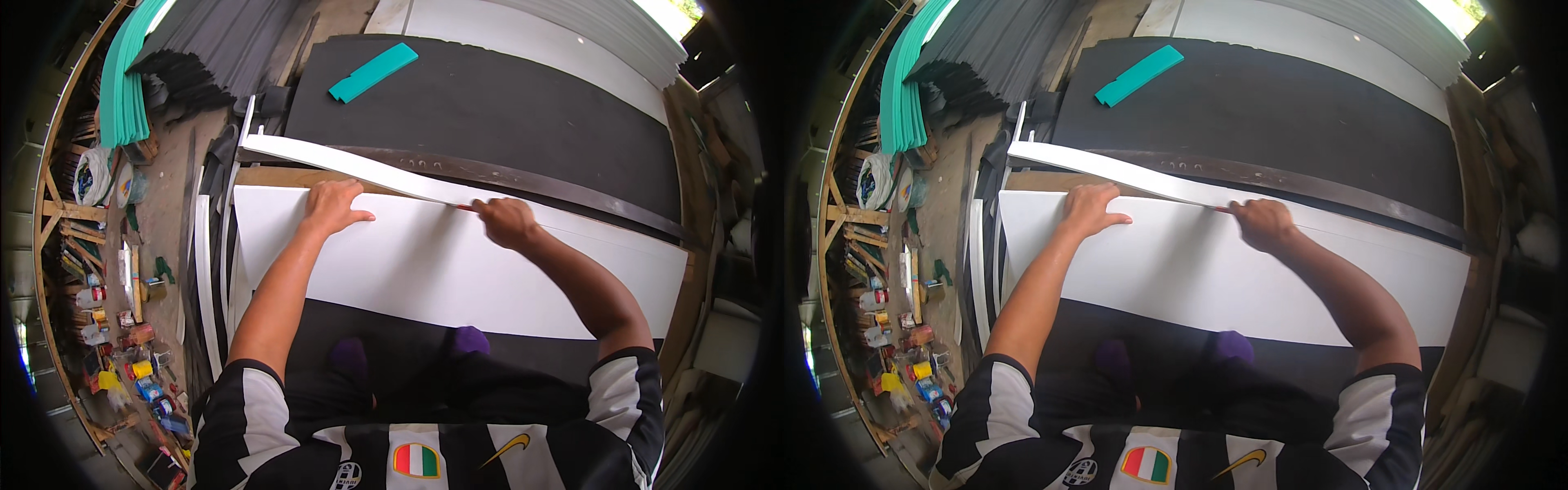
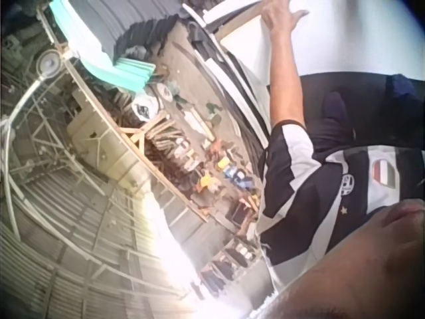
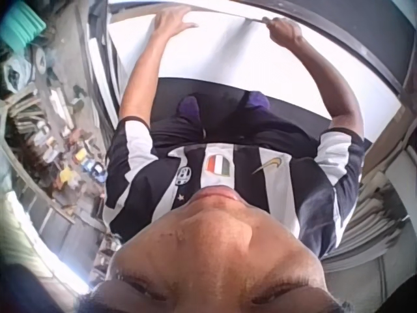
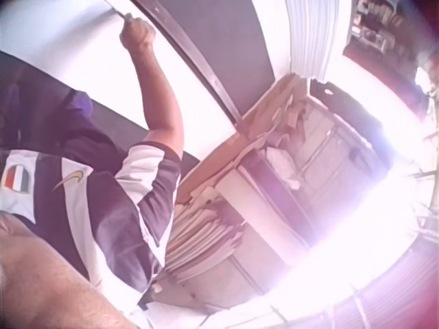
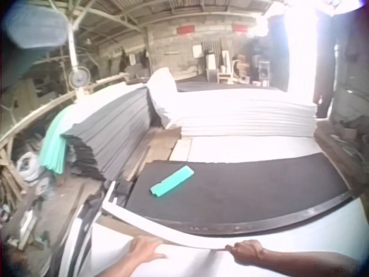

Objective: The person cuts a white panel using a utility knife and a straightedge, then discards the offcut. They then sit on the floor and repeatedly pick up white panels, placing them on a stack of black panels.

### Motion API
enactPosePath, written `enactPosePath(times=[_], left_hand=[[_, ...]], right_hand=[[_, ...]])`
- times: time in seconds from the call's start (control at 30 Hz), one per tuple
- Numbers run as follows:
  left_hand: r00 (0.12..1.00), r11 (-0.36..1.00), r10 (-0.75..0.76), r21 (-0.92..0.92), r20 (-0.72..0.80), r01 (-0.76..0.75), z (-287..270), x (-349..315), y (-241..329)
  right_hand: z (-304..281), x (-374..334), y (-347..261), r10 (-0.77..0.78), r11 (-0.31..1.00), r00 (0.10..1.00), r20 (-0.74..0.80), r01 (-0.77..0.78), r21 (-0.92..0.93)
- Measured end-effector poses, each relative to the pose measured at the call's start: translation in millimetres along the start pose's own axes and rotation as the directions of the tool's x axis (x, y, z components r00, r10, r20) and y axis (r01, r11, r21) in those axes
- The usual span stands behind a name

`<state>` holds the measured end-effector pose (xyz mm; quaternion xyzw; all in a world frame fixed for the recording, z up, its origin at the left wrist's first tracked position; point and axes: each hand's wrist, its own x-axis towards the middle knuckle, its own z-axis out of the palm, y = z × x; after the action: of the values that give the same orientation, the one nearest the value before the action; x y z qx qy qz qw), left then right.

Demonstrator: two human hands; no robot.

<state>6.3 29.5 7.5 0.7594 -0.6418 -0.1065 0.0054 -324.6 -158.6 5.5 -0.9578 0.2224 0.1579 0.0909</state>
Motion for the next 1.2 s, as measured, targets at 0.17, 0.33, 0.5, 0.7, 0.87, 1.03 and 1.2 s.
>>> enactPosePath(times=[0.17, 0.33, 0.5, 0.7, 0.87, 1.03, 1.2], left_hand=[[0.996, 0.998, 0.02, -0.057, -0.091, -0.026, 10, 0, -12], [0.987, 0.991, 0.047, -0.115, -0.154, -0.065, 8, -7, -36], [0.97, 0.993, 0.079, -0.066, -0.229, -0.096, -25, -25, -89], [0.98, 0.999, 0.009, 0.048, -0.198, 0.0, -41, -38, -110], [1.0, 0.981, 0.012, -0.195, 0.003, -0.011, -14, -1, -27], [0.995, 0.961, 0.097, -0.256, -0.033, -0.102, 3, 19, 40], [0.948, 0.932, 0.207, -0.246, -0.242, -0.267, 14, 17, 59]], right_hand=[[7, -70, 68, 0.103, 0.995, 0.995, -0.015, -0.103, -0.008], [-1, -114, 118, 0.277, 0.924, 0.94, -0.2, -0.204, 0.322], [4, -93, 137, 0.486, 0.802, 0.864, -0.133, -0.38, 0.46], [-30, -72, 88, 0.548, 0.779, 0.829, 0.115, -0.555, 0.291], [-75, -99, 57, 0.607, 0.753, 0.789, 0.096, -0.609, 0.249], [-65, -134, 56, 0.635, 0.755, 0.766, -0.098, -0.588, 0.291], [-42, -129, 30, 0.428, 0.887, 0.788, -0.442, -0.274, 0.371]])
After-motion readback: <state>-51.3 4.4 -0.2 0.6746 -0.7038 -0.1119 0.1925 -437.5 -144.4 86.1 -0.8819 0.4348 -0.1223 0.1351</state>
